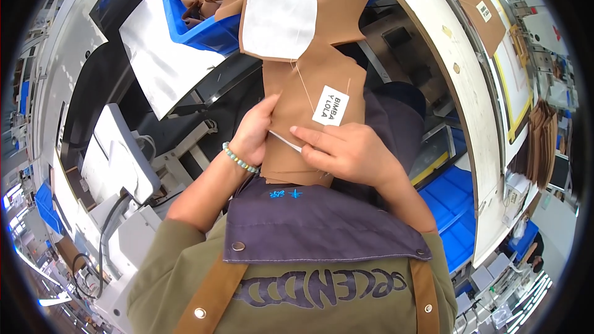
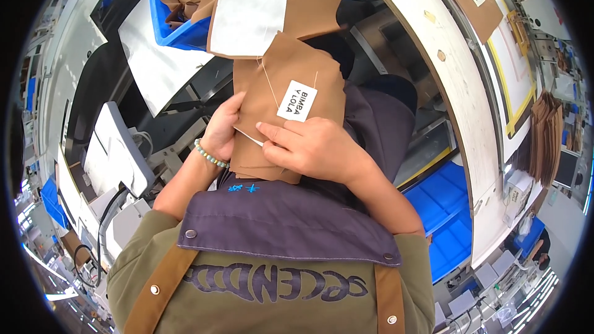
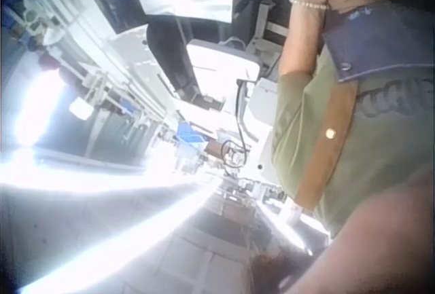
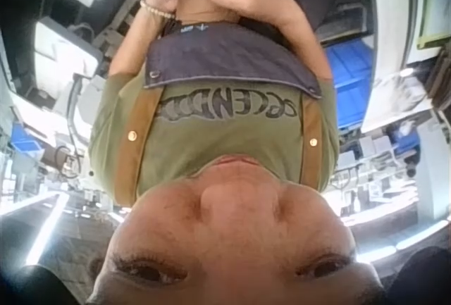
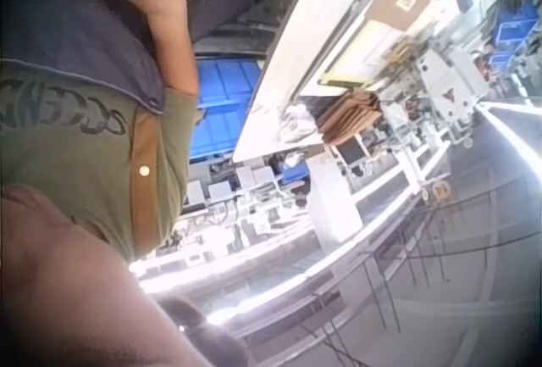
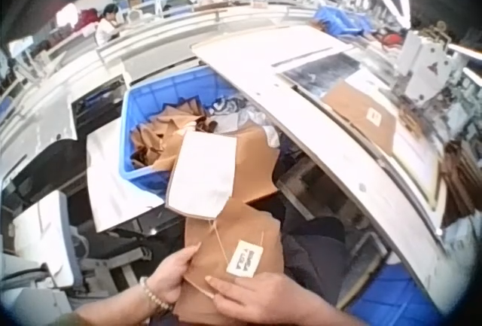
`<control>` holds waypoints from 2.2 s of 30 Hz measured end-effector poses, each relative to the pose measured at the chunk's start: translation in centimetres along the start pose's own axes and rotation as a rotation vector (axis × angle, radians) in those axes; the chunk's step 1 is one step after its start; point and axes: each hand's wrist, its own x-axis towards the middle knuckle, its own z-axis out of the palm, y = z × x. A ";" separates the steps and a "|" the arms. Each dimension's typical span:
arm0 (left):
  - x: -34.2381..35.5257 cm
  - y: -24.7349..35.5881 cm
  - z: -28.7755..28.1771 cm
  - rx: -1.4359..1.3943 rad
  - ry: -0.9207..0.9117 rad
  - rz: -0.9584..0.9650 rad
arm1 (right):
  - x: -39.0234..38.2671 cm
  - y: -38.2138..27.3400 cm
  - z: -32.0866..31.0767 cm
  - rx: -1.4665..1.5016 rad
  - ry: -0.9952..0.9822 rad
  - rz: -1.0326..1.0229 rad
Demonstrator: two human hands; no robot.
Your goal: Trimming excess material and thread from leather bag components using small scissors.
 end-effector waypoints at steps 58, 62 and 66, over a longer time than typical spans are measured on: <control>5.7 -2.2 -1.5 0.265 0.044 -0.094 | 6.4 10.4 1.5 0.031 -0.058 0.697; 5.0 -2.6 -0.8 0.214 0.022 -0.062 | 9.1 13.2 2.2 -0.094 0.200 0.425; 3.9 -3.3 -0.2 0.204 0.009 -0.029 | 13.9 14.4 3.1 -0.276 -0.033 0.167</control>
